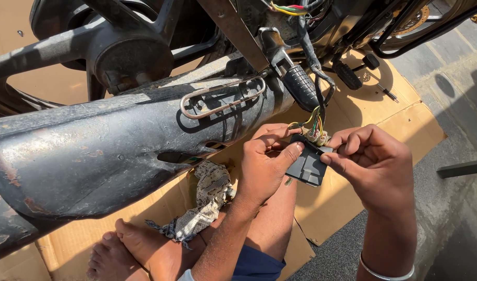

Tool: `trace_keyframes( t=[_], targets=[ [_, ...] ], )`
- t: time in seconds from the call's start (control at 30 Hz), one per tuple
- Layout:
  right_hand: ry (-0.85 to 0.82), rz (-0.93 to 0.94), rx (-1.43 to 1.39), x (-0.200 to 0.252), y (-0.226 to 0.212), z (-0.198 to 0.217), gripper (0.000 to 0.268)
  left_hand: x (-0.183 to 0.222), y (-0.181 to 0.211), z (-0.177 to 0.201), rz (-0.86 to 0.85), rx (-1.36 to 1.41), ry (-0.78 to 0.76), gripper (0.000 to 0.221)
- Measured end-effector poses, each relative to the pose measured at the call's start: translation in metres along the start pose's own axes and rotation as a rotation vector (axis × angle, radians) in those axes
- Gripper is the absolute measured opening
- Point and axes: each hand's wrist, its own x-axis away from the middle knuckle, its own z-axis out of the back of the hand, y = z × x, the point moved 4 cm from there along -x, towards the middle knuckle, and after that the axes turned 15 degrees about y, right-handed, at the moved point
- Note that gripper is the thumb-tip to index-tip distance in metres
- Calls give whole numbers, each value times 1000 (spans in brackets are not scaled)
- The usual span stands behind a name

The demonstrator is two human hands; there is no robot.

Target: The person sits on cardboard on the ground beside a motorcycle and works on its battery and wiring. They connect wires to the battery terminals, tuck the wiring into place, and fit a black plastic cover and metal bracket over the battery, pressing the parts together by hand.

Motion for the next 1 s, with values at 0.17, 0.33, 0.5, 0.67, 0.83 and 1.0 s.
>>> trace_keyframes(
  t=[0.17, 0.33, 0.5, 0.67, 0.83, 1.0],
  targets=[
    [38, -19, -148, 11, 8, -2, 34, 4, 5, -4, -26, 39, 58, 21],
    [132, 82, -129, 20, 6, -5, 36, 8, 6, -8, -32, 10, 49, 22],
    [211, 390, 55, 26, -9, -15, 37, 6, 4, -6, -94, 31, 82, 18],
    [281, 391, -26, 27, 1, -12, 41, 3, -4, -8, 8, 85, 35, 25],
    [252, 439, 3, 33, -1, -7, 33, 0, -11, -8, 124, 396, -69, 20],
    [302, 276, -251, 41, 1, 6, 23, 0, -11, -7, 209, 352, -136, 21]
  ],
)
